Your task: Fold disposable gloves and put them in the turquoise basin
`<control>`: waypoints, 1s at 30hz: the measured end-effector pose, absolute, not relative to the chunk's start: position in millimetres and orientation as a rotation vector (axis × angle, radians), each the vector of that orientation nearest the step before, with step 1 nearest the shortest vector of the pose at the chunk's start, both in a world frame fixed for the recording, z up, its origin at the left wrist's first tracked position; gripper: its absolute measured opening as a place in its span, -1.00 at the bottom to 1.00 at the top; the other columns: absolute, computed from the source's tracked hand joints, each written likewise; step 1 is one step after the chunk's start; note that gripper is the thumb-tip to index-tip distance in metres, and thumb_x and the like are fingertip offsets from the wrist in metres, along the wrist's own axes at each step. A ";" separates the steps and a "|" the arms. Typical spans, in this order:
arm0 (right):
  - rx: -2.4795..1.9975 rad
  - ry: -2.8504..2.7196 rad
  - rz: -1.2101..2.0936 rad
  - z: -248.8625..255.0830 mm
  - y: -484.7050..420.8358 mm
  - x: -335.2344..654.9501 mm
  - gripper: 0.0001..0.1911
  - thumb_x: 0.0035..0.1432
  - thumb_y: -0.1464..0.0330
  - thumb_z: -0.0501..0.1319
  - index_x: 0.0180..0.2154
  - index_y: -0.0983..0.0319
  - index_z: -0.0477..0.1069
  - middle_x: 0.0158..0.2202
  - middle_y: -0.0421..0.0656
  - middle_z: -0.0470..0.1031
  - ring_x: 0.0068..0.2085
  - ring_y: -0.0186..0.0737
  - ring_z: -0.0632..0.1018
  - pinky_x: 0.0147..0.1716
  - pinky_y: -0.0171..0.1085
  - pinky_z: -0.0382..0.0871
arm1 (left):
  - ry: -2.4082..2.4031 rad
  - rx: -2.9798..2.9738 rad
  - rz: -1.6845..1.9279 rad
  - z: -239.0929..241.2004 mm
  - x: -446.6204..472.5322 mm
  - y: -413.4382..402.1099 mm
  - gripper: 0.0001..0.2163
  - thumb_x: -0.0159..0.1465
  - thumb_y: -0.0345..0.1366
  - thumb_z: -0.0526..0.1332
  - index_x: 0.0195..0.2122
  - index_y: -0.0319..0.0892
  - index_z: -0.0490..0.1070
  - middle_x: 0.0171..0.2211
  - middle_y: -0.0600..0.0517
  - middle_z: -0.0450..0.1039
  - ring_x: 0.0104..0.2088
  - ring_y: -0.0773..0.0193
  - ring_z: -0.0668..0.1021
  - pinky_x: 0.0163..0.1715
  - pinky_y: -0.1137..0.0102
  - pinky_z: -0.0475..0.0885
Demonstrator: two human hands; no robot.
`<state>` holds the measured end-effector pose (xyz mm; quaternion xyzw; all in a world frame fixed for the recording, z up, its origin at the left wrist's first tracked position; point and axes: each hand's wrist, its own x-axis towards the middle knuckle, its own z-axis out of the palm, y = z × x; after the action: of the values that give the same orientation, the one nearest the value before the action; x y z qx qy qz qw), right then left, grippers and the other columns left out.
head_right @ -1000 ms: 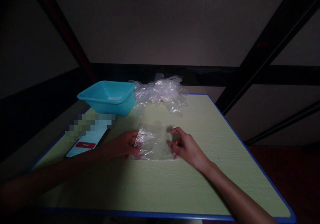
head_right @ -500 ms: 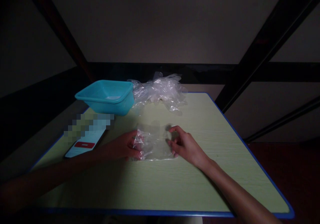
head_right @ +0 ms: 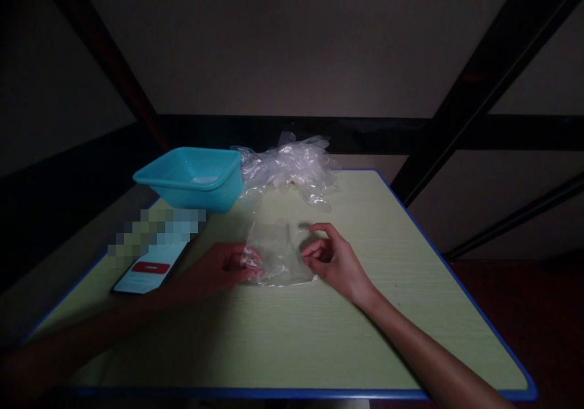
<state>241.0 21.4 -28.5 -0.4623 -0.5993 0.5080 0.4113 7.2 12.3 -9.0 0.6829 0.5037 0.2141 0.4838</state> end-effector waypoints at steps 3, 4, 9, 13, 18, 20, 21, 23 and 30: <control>-1.110 -1.465 1.258 -28.0 23.6 240.3 -0.46 -0.22 0.42 0.29 -0.15 0.15 0.14 -0.50 -0.28 0.46 -0.49 -0.33 0.47 -0.48 -0.31 0.34 | 1.214 2.005 0.622 -7.7 4.7 10.5 -0.87 0.16 -0.40 0.15 -0.33 -0.24 0.47 -0.53 0.10 0.48 -0.56 0.40 0.47 -0.56 0.54 0.33; -1.085 -1.466 1.243 -27.3 23.9 240.6 -0.46 -0.22 0.42 0.29 -0.15 0.15 0.14 -0.51 -0.29 0.45 -0.48 -0.33 0.47 -0.45 -0.30 0.35 | 1.180 2.142 0.642 -9.2 2.3 10.0 -0.85 0.19 -0.41 0.12 -0.30 -0.23 0.48 -0.52 0.08 0.51 -0.57 0.40 0.48 -0.53 0.53 0.36; -0.941 -1.546 1.259 -20.3 19.5 242.9 -0.55 -0.15 0.39 0.28 -0.19 0.14 0.15 -0.54 -0.34 0.35 -0.46 -0.34 0.48 -0.40 -0.28 0.38 | 0.610 2.675 0.677 -23.7 -14.4 6.0 -0.74 0.34 -0.36 -0.03 -0.16 -0.22 0.46 -0.19 -0.12 0.55 -0.22 0.22 0.58 -0.23 0.39 0.49; -0.787 -1.646 1.466 -14.5 11.7 251.8 -0.65 -0.03 0.30 0.27 -0.26 0.13 0.12 -0.59 -0.37 0.28 -0.49 -0.33 0.50 -0.46 -0.29 0.39 | 0.428 2.751 0.471 -25.1 -22.9 0.0 -0.71 0.33 -0.40 -0.04 -0.02 -0.16 0.39 -0.02 -0.15 0.46 0.02 0.13 0.48 -0.05 0.29 0.43; -0.760 -1.920 1.445 -3.8 10.5 267.6 -0.84 0.17 0.23 0.12 -0.36 0.18 0.25 -0.55 -0.23 0.40 -0.49 -0.28 0.52 -0.49 -0.24 0.42 | 0.313 2.707 0.621 -19.9 -33.1 -2.9 -0.48 0.14 -0.49 0.02 0.18 -0.23 0.13 0.05 -0.21 0.38 0.09 0.06 0.40 0.03 0.18 0.37; -0.788 -2.109 1.139 2.9 11.3 265.4 -0.83 0.23 0.33 0.05 -0.35 0.21 0.36 -0.41 -0.13 0.50 -0.35 -0.25 0.55 -0.38 -0.20 0.44 | 0.349 2.695 0.695 -20.3 -39.1 -1.8 -0.43 0.09 -0.51 0.02 0.19 -0.22 0.09 0.06 -0.22 0.37 0.08 0.08 0.41 0.03 0.17 0.36; -0.781 -2.229 0.984 5.9 11.0 261.4 -0.80 0.25 0.38 0.02 -0.29 0.21 0.40 -0.31 -0.10 0.52 -0.26 -0.23 0.55 -0.29 -0.18 0.44 | 0.371 2.701 0.712 -21.1 -42.1 -1.1 -0.43 0.08 -0.52 0.02 0.18 -0.21 0.10 0.06 -0.22 0.36 0.08 0.09 0.41 0.03 0.17 0.36; -0.708 -2.498 0.739 9.3 8.4 248.6 -0.74 0.27 0.42 -0.01 -0.10 0.24 0.40 -0.12 -0.06 0.51 -0.07 -0.20 0.50 -0.07 -0.10 0.38 | 0.387 2.729 0.716 -23.5 -47.2 0.0 -0.45 0.09 -0.52 0.01 0.16 -0.22 0.12 0.06 -0.23 0.37 0.09 0.08 0.39 0.03 0.15 0.34; -0.518 -2.988 0.438 -5.4 -3.9 207.6 -0.42 0.25 0.13 0.03 0.20 0.30 0.13 0.23 0.00 0.17 0.25 -0.11 0.16 0.25 0.02 -0.11 | 0.422 2.809 0.600 -27.0 -47.1 -1.5 -0.67 0.18 -0.44 -0.02 -0.03 -0.27 0.29 -0.11 -0.27 0.46 -0.09 0.04 0.49 -0.09 0.14 0.39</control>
<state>207.6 -3.9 -5.4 -0.1690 -0.9744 0.1430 0.0389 -47.1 -1.5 -27.0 0.9607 0.1444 0.2051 0.1190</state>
